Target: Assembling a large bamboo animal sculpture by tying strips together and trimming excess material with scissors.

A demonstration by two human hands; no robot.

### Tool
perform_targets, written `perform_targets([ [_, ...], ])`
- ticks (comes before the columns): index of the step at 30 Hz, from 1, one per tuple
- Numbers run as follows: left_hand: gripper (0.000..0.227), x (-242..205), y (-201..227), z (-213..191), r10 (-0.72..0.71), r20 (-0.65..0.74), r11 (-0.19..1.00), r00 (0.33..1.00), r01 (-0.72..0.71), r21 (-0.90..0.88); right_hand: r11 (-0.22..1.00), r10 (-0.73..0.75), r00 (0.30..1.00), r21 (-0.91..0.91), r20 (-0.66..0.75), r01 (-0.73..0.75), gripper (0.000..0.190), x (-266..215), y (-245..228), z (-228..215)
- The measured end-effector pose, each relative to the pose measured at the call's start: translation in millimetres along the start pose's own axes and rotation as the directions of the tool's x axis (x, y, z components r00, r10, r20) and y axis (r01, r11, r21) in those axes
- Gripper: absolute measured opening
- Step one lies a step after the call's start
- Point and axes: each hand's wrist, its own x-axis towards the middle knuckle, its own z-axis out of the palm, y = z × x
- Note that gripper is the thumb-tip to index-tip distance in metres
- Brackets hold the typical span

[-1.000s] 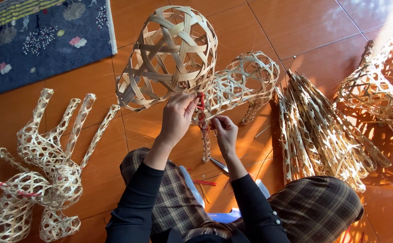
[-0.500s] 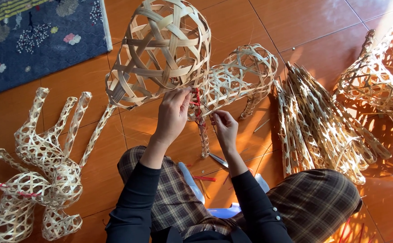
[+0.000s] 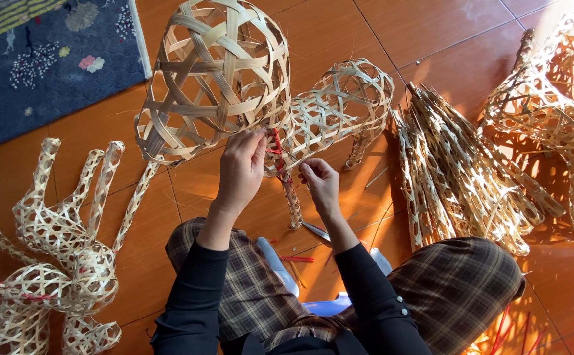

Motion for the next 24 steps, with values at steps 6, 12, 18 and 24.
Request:
perform_targets([
  [6,0.016,-1,-5,1,0.003,0.02,1.0,1.0,-0.003,-0.012,0.999,0.007,1.0,-0.052,0.003,-0.007,0.008,-3,-14,3],
  [12,0.017,0,-1,0,-0.018,0.033,1.0,0.999,0.019,-0.014,0.993,-0.017,1.0,-0.121,-0.007,0.016,0.009,-2,-8,1],
  [18,0.017,-1,-2,3,-0.033,0.032,0.999,0.999,0.034,-0.012,0.968,-0.004,0.998,-0.253,-0.06,-0.011,0.008,-2,-9,2],
  [24,0.018,4,11,-4,-0.049,0.038,0.998,0.998,0.05,-0.036,0.908,-0.012,0.992,-0.417,-0.124,-0.041,0.007,3,-11,8],
])
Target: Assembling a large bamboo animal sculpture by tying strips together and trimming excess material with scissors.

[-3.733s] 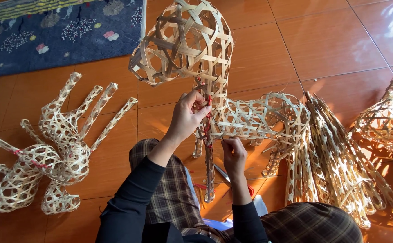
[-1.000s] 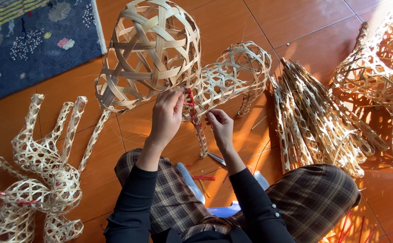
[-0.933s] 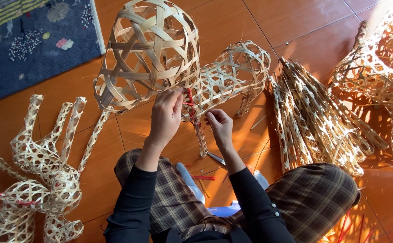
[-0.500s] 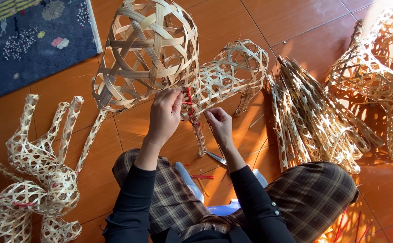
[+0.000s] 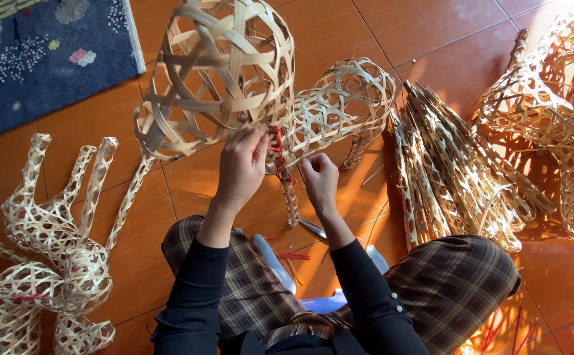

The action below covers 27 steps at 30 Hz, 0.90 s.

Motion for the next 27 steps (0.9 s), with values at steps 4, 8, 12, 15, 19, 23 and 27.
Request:
perform_targets([
  [4,0.018,2,-4,1,0.012,-0.013,1.0,1.0,-0.012,-0.005,0.994,-0.019,1.0,-0.108,0.008,0.02,0.006,4,0,1],
  [8,0.019,3,-9,2,0.02,-0.033,1.0,0.999,-0.02,0.001,0.992,-0.115,0.993,-0.04,0.025,0.116,0.008,-5,-12,1],
  [12,0.021,3,-6,4,0.021,-0.072,0.999,0.997,-0.018,0.039,0.979,-0.189,0.982,0.077,-0.012,0.19,0.007,-13,8,7],
  [15,0.021,3,-7,6,0.027,-0.076,0.998,0.997,-0.023,0.057,0.967,-0.21,0.977,0.145,-0.015,0.21,0.007,-18,4,8],
  [19,0.02,4,-5,7,0.031,-0.096,0.997,0.995,-0.025,0.067,0.94,-0.342,0.94,0.019,-0.003,0.342,0.002,-17,-7,5],
  [23,0.019,4,-7,7,0.04,-0.117,0.996,0.992,-0.031,0.08,0.705,-0.628,0.772,-0.346,0.1,0.619,0.007,-14,-8,1],
  [27,0.019,3,-9,9,0.048,-0.126,0.996,0.991,-0.038,0.077,0.693,-0.628,0.765,-0.346,0.14,0.633,0.008,-13,4,-5],
])
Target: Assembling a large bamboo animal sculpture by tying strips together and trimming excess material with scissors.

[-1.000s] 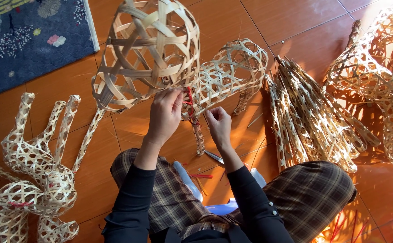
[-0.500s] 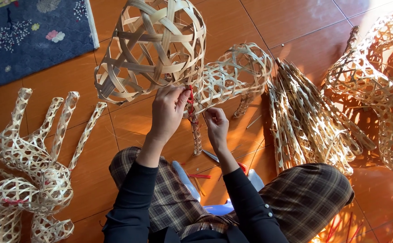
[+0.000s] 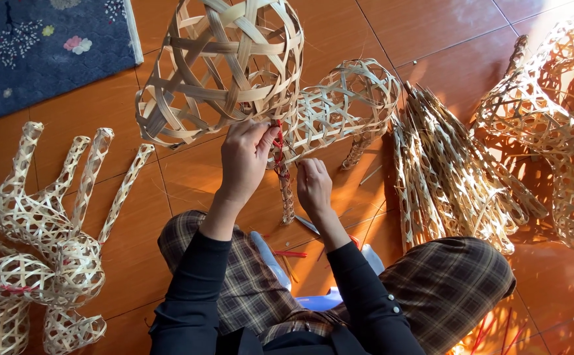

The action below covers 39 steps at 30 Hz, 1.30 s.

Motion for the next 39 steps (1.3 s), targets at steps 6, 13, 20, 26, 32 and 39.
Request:
perform_targets([
  [6,0.016,2,-8,-4,0.02,0.006,0.996,1.0,-0.02,-0.081,0.726,0.629,0.664,0.0,0.405,-0.687,0.035,-31,46,6],
  [13,0.01,2,-23,-14,0.087,0.046,0.981,0.995,-0.078,-0.176,0.824,0.442,0.63,-0.013,0.638,-0.566,0.04,-41,40,1],
  [20,0.031,-67,-31,22,-0.26,-0.219,0.961,0.94,0.232,-0.149,0.829,0.353,0.64,0.088,0.683,-0.552,0.076,-35,-7,25],
  [26,0.077,-92,-10,63,-0.378,-0.226,0.909,0.898,0.406,0.091,0.839,0.379,0.65,0.053,0.659,-0.542,0.053,-48,11,58],
  [32,0.075,-89,-24,91,-0.409,-0.299,0.873,0.862,0.465,0.147,0.859,0.371,0.662,0.029,0.651,-0.511,0.054,-42,26,76],
  [39,0.058,-91,-29,85,-0.404,-0.26,0.876,0.877,0.452,0.167,0.867,0.388,0.645,-0.023,0.658,-0.498,0.054,-52,30,66],
])
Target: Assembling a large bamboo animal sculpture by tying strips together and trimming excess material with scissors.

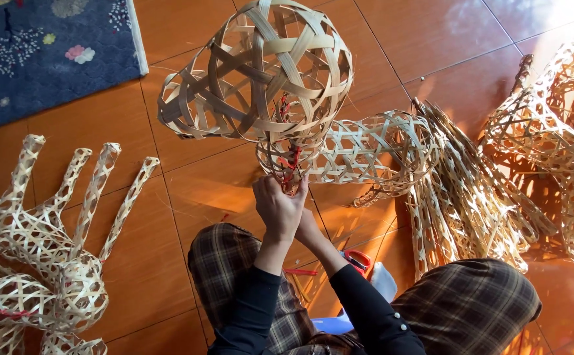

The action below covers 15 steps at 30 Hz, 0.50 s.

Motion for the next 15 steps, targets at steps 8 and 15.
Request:
perform_targets([
  [8,0.045,3,-1,-3,0.023,-0.007,1.0,1.0,-0.023,-0.009,0.998,-0.008,0.999,-0.056,0.033,0.01,0.055,-4,32,18],
  [15,0.04,20,8,-44,0.128,0.129,0.939,0.983,-0.078,-0.335,0.996,-0.018,1.0,-0.088,0.02,0.02,0.057,-7,49,17],
])
